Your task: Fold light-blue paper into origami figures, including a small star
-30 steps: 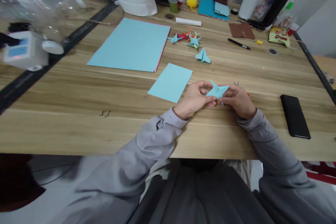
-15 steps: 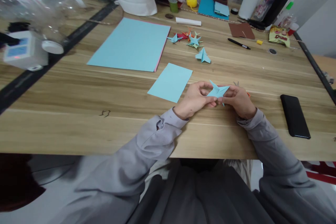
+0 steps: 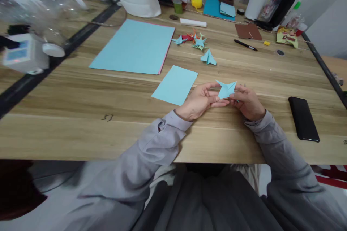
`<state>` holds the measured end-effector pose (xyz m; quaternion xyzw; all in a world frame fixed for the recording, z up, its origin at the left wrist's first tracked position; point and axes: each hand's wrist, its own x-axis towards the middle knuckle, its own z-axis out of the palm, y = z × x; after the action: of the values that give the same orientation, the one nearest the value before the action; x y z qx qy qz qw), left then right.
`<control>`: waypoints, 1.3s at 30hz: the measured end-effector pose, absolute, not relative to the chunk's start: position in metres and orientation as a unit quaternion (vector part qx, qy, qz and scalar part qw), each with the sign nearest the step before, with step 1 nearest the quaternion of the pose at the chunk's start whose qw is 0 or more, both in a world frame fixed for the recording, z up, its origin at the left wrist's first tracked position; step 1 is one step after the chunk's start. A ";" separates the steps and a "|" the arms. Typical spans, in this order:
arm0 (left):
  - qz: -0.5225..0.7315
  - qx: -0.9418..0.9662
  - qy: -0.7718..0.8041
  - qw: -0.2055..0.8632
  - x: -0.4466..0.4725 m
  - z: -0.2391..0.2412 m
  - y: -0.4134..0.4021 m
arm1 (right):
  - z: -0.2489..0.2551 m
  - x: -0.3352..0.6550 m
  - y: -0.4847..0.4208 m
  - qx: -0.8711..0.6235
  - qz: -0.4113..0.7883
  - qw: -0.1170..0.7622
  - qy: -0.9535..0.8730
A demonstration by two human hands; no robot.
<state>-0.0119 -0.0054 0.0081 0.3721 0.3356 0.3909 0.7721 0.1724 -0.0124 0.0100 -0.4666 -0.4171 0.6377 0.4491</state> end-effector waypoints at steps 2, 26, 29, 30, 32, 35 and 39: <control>0.392 0.366 0.314 0.783 -0.012 0.007 -0.005 | 0.008 0.172 -0.012 -0.463 0.634 0.465 -0.409; 0.407 0.463 0.383 0.688 -0.009 0.001 -0.004 | 0.005 0.168 -0.015 -0.483 0.613 0.440 -0.443; 0.423 0.470 0.383 0.673 -0.010 -0.003 -0.002 | 0.005 0.166 -0.016 -0.495 0.578 0.417 -0.497; 0.426 0.471 0.382 0.672 -0.010 -0.003 -0.001 | 0.005 0.165 -0.016 -0.498 0.569 0.403 -0.515; 0.433 0.467 0.378 0.672 -0.011 -0.003 -0.001 | 0.005 0.165 -0.016 -0.503 0.560 0.382 -0.537; 0.434 0.463 0.380 0.673 -0.010 -0.003 -0.001 | 0.005 0.165 -0.016 -0.506 0.557 0.378 -0.539; 0.426 0.473 0.385 0.668 -0.009 -0.004 -0.001 | 0.004 0.167 -0.015 -0.507 0.551 0.367 -0.552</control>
<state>-0.0089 -0.0010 -0.0040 0.4728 0.3854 0.4258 0.6683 0.1667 -0.0151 0.0045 -0.5071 -0.5519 0.5513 0.3665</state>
